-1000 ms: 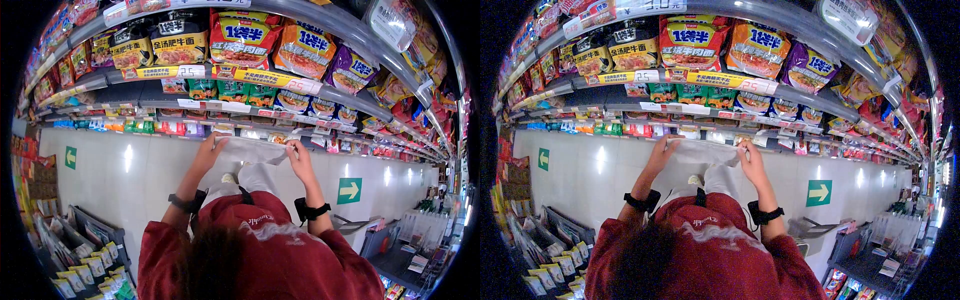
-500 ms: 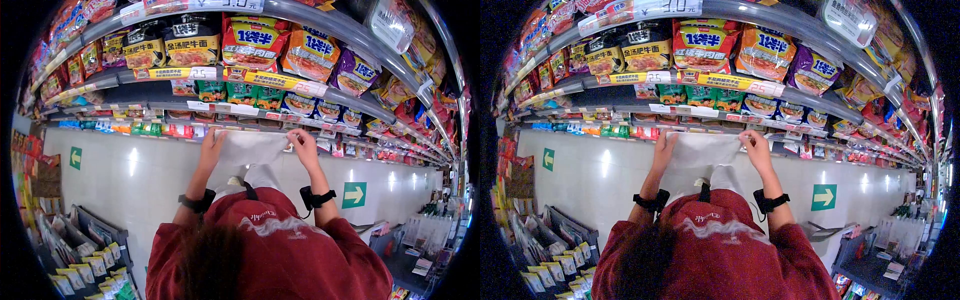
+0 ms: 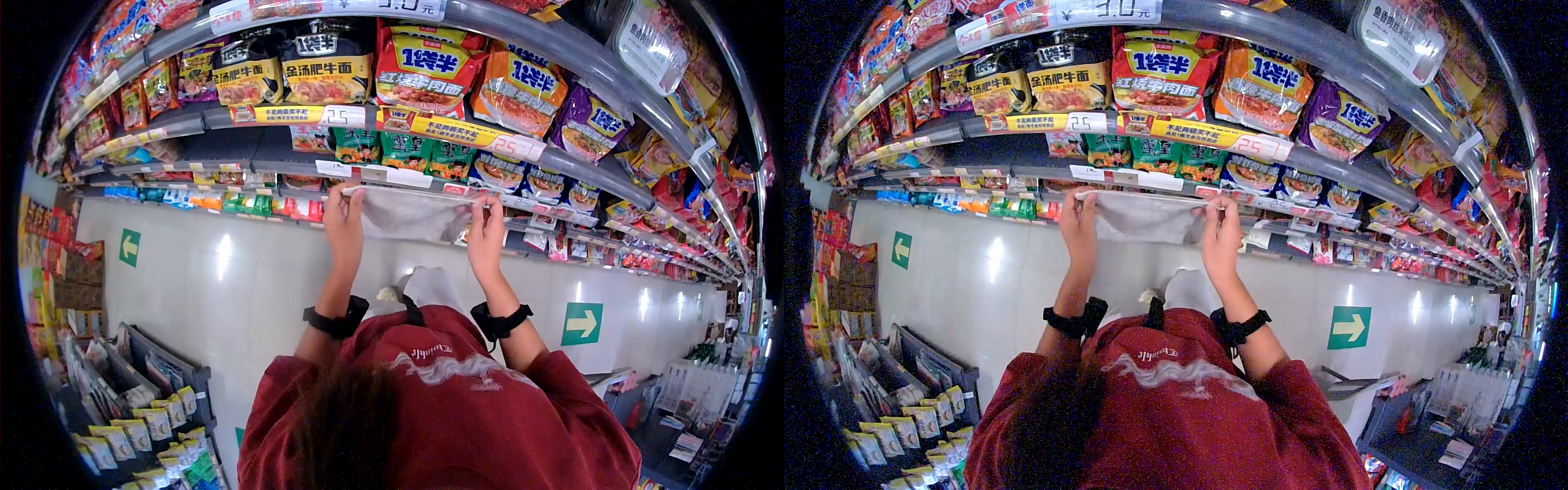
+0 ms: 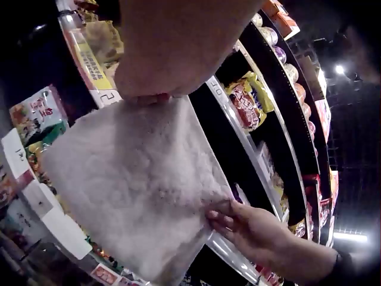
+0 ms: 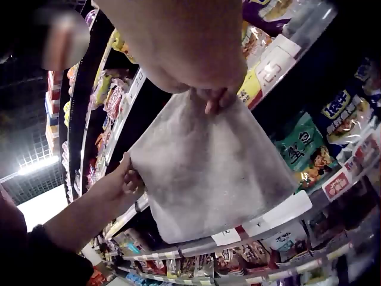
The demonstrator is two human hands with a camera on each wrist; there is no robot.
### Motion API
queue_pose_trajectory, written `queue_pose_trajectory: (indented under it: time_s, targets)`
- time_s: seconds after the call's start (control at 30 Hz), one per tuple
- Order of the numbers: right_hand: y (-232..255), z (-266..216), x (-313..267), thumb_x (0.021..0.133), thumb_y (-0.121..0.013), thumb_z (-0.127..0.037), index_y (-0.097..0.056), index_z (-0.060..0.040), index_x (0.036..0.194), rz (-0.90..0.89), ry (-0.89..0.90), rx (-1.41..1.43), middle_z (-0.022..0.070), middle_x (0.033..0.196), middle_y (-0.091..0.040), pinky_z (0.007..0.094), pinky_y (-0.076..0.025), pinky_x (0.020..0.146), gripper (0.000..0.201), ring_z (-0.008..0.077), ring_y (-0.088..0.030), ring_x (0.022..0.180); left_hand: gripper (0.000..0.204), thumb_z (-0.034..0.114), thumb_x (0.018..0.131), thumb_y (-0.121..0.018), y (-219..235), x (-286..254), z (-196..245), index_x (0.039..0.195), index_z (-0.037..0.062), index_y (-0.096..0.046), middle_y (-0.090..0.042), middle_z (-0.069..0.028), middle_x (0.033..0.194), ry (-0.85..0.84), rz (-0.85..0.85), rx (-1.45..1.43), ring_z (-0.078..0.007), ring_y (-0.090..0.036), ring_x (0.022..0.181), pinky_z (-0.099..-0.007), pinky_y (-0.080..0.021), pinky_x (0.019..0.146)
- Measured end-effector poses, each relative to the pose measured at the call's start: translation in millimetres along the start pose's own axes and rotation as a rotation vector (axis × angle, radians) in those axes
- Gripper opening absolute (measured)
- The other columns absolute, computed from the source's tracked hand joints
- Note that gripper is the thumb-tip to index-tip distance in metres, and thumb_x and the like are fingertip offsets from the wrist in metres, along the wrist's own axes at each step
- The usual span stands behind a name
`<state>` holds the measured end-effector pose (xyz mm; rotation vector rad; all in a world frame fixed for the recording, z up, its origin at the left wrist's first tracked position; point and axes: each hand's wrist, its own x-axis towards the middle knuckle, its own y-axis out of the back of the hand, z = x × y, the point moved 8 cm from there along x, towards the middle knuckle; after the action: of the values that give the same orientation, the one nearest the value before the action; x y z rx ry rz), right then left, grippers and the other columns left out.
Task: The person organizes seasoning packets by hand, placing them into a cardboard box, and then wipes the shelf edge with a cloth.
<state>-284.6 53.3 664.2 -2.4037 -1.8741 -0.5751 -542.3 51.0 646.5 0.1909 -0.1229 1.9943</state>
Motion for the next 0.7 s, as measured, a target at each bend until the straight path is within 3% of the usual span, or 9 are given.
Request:
queue_pose_trajectory:
  time_s: [0.17,0.2,0.23,0.37,0.43,0.5,0.57,0.63,0.7]
  targets:
    - [3,-41,4,0.084,-0.045,0.000,-0.045,-0.0014,0.085,0.047,0.172,0.149,0.0103,0.083,-0.054,0.0292,-0.043,0.073,0.002,0.0178,-0.054,0.076,0.015,0.017,0.093,-0.038,-3,5,39,0.096,0.0025,-0.042,-0.044,-0.0028,0.085,-0.118,0.192,-0.081,-0.0096,-0.039,0.075,-0.0218,-0.034,0.071]
    - [2,-65,-1,0.080,-0.045,0.002,-0.045,-0.0014,0.084,-0.023,0.322,0.026,0.0102,0.083,-0.052,0.0285,-0.042,0.074,0.005,0.0181,-0.053,0.076,0.015,0.017,0.093,-0.038,-3,7,34,0.096,0.0025,-0.042,-0.044,-0.0028,0.085,-0.115,0.193,-0.080,-0.0096,-0.039,0.075,-0.0218,-0.034,0.071]
    - [-2,-82,-10,0.077,-0.045,0.005,-0.045,-0.0013,0.083,-0.093,0.472,-0.097,0.0101,0.084,-0.051,0.0279,-0.040,0.075,0.009,0.0183,-0.052,0.076,0.019,0.023,0.094,-0.034,-2,9,25,0.093,0.0050,-0.041,-0.042,-0.0023,0.084,-0.122,0.197,-0.230,-0.0101,-0.039,0.076,-0.0230,-0.035,0.073]
    - [-16,-99,-34,0.070,-0.045,0.007,-0.045,-0.0011,0.082,-0.258,0.569,-0.202,0.0103,0.079,-0.052,0.0295,-0.042,0.070,0.015,0.0198,-0.052,0.075,0.026,0.032,0.095,-0.028,-6,10,3,0.084,0.0098,-0.036,-0.036,-0.0007,0.080,-0.090,0.212,-0.632,-0.0113,-0.037,0.076,-0.0251,-0.034,0.075]
    - [-19,-85,-34,0.064,-0.047,0.007,-0.048,-0.0018,0.079,-0.259,0.505,-0.164,0.0098,0.078,-0.054,0.0282,-0.043,0.065,0.017,0.0221,-0.053,0.072,0.027,0.033,0.095,-0.029,-13,7,-7,0.082,0.0099,-0.036,-0.035,-0.0008,0.079,-0.045,0.175,-0.669,-0.0115,-0.036,0.075,-0.0255,-0.033,0.075]
    - [-20,-61,-21,0.067,-0.044,0.009,-0.047,-0.0011,0.083,-0.253,0.214,-0.036,0.0100,0.078,-0.054,0.0277,-0.044,0.064,0.019,0.0200,-0.054,0.070,0.028,0.033,0.095,-0.029,-20,4,-7,0.081,0.0101,-0.036,-0.035,-0.0008,0.078,-0.005,0.137,-0.705,-0.0116,-0.035,0.074,-0.0260,-0.033,0.075]
    - [-25,-65,-15,0.069,-0.044,0.008,-0.047,-0.0007,0.087,-0.260,0.177,-0.007,0.0103,0.078,-0.054,0.0282,-0.044,0.065,0.020,0.0188,-0.054,0.069,0.025,0.029,0.095,-0.027,-45,-3,2,0.080,0.0098,-0.034,-0.035,-0.0022,0.077,0.124,-0.108,-0.823,-0.0131,-0.033,0.074,-0.0248,-0.030,0.075]
    - [-37,-70,-10,0.071,-0.049,0.005,-0.049,-0.0014,0.088,-0.363,0.113,0.074,0.0094,0.078,-0.055,0.0281,-0.045,0.066,0.018,0.0182,-0.055,0.070,0.025,0.027,0.094,-0.030,-53,-4,2,0.078,0.0087,-0.034,-0.034,-0.0021,0.076,0.076,-0.133,-0.756,-0.0133,-0.033,0.073,-0.0248,-0.030,0.074]
    - [-44,-76,-6,0.071,-0.051,0.004,-0.049,-0.0017,0.088,-0.425,0.169,-0.018,0.0088,0.078,-0.056,0.0278,-0.045,0.066,0.018,0.0176,-0.055,0.070,0.026,0.027,0.094,-0.030,-69,-12,16,0.077,0.0072,-0.034,-0.034,-0.0020,0.076,-0.031,-0.318,-0.635,-0.0130,-0.032,0.073,-0.0246,-0.029,0.073]
